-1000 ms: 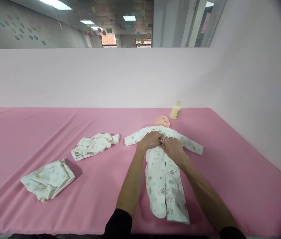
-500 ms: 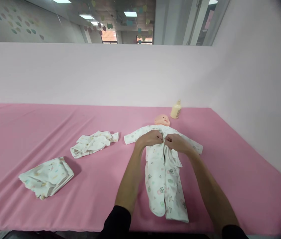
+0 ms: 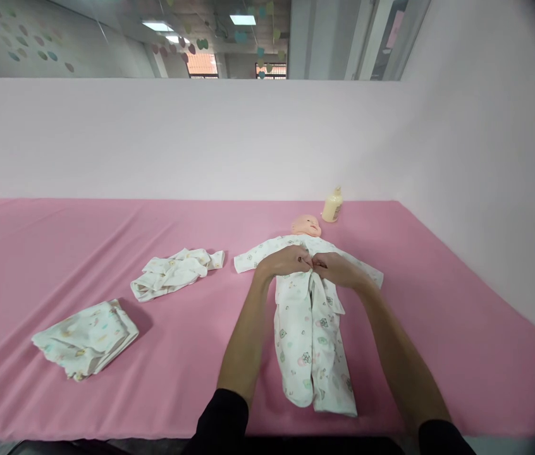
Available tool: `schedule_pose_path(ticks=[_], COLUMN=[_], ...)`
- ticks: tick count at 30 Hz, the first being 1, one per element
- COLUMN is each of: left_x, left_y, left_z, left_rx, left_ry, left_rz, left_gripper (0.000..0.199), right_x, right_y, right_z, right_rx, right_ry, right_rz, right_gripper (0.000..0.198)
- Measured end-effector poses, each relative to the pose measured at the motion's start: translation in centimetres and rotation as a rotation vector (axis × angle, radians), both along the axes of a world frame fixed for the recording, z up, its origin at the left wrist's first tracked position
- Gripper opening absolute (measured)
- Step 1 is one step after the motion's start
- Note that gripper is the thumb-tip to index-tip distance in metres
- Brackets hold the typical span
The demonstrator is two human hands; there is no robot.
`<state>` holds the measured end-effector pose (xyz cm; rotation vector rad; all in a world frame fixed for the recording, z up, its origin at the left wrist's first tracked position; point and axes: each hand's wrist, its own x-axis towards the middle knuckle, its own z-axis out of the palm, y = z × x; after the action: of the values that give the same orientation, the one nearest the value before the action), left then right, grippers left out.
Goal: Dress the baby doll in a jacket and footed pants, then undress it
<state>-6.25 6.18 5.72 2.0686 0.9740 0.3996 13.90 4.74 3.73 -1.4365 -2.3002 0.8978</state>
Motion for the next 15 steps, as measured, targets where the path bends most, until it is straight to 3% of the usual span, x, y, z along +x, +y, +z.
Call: schedule_pose_path(ticks=[6, 11, 15], left_x=[-1.1, -3.7, -6.2], left_y=[-0.2, 0.4, 1.1], left_z=[0.0, -0.6, -1.4], left_rx=[0.027, 0.037, 0.016], left_ry=[0.086, 0.095, 0.204], left_rz=[0.168, 0.330, 0.545], left_gripper=[0.017, 0.010, 0.009], right_x=[0.8, 5.0, 10.2], right_y=[-0.1, -0.9, -0.7], right_z=[0.2, 1.5, -0.2], right_rx=[0.075, 0.115, 0.202], right_ry=[0.024, 0.086, 0.152], right_rz=[-0.113, -0.452, -0.781], right_gripper=[0.019, 0.016, 0.020])
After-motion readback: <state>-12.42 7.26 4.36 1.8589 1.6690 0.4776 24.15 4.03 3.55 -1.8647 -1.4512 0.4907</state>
